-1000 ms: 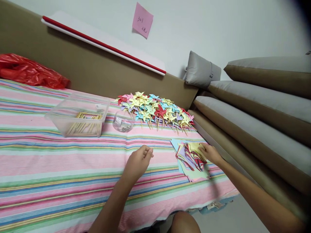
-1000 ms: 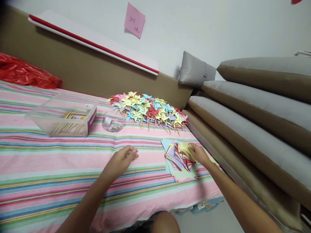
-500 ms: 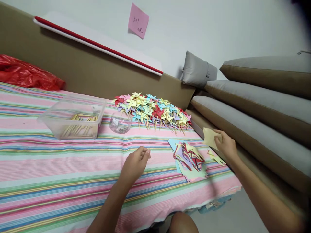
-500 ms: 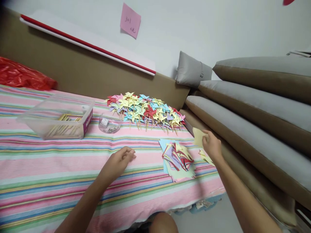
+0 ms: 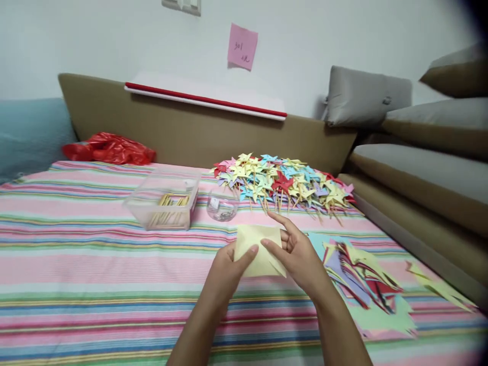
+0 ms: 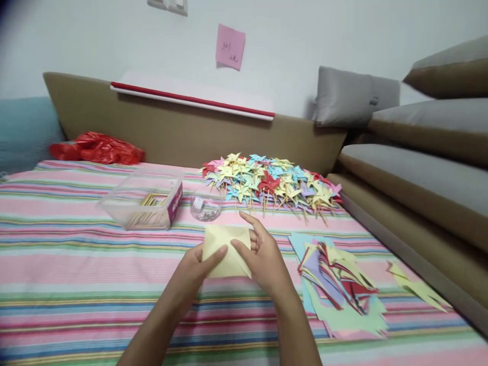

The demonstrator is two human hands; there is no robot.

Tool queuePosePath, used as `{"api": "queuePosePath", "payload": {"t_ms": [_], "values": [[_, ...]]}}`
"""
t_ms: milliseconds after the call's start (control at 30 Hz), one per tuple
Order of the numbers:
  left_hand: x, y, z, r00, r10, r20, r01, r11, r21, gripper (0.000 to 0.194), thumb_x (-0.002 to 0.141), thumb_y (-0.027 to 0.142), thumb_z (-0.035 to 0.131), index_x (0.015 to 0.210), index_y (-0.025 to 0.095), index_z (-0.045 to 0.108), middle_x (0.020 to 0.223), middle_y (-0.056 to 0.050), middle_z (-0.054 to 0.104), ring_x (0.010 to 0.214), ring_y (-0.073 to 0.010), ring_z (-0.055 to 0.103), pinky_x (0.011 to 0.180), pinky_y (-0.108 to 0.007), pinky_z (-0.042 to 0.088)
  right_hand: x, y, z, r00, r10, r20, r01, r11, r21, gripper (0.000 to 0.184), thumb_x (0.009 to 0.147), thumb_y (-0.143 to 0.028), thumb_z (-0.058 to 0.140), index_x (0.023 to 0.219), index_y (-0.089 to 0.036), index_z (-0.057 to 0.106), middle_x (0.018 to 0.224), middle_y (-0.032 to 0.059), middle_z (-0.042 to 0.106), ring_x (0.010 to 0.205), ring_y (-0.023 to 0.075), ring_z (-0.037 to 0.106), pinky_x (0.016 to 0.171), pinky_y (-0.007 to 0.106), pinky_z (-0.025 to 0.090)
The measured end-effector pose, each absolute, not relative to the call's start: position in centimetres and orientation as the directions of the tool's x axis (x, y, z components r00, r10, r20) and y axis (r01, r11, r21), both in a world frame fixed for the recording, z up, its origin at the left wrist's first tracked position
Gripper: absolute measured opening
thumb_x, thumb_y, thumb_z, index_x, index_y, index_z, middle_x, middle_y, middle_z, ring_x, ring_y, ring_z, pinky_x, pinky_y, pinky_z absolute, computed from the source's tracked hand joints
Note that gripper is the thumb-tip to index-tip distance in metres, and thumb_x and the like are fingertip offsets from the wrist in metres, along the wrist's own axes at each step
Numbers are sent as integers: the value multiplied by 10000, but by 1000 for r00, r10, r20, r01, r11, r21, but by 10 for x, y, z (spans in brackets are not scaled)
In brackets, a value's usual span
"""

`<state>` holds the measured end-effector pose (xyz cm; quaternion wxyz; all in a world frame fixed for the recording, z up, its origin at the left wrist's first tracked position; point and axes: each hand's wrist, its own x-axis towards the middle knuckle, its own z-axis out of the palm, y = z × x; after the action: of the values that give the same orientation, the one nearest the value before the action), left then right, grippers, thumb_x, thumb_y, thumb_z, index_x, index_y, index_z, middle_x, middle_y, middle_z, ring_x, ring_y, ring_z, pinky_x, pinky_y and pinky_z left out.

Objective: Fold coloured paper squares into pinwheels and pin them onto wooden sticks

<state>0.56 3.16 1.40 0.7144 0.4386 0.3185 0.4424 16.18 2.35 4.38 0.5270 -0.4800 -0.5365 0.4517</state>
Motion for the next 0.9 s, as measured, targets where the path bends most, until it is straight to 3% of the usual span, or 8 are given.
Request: {"api": "queuePosePath", "payload": {"t_ms": [133,233,367,500,667,900], "values": [[8,36,6,326,941,-94,-359,215,908,476,814,499,749,1116,131,755,1040,-125,778,942,-295,717,845,-383,547,171,27,25,99,978,181,42,178,-983,738,854,-410,718,1503,-323,379,1230,100,686,946,222,707,778,361,584],[15,38,3,190,977,-99,-474,180,862,495,844,479,727,1212,148,711,1078,-114,772,964,-269,717,868,-363,546,177,19,15,162,919,358,299,300,-906,577,915,-380,645,1457,-397,445,1500,74,495,1229,259,596,976,449,529],[23,38,4,77,995,-63,-571,95,815,520,877,435,708,1315,163,643,1165,-116,750,1048,-252,702,886,-325,543,176,6,6,-25,855,518,620,419,-663,340,924,-291,631,1246,-396,651,1621,16,277,1436,303,379,1103,521,427],[28,36,7,74,997,-6,-634,52,772,485,913,390,679,1352,196,610,1240,-106,723,1146,-247,670,947,-325,533,167,4,0,-48,820,570,661,454,-597,212,911,-291,662,1109,-332,726,1610,50,275,1408,327,405,1072,537,453],[31,28,8,109,994,-10,-604,74,794,374,909,337,694,1243,168,676,1211,-110,737,1156,-254,672,1008,-353,518,162,3,6,81,802,592,593,439,-675,111,920,-312,660,924,-312,771,1521,60,423,1370,302,463,1068,521,449],[35,23,6,201,979,34,-466,65,882,416,930,410,651,1252,148,684,1195,-122,746,1127,-277,691,1020,-395,524,165,2,11,331,874,357,319,252,-913,160,859,-420,703,863,-274,768,1366,92,556,1305,305,518,1098,539,422]]}}
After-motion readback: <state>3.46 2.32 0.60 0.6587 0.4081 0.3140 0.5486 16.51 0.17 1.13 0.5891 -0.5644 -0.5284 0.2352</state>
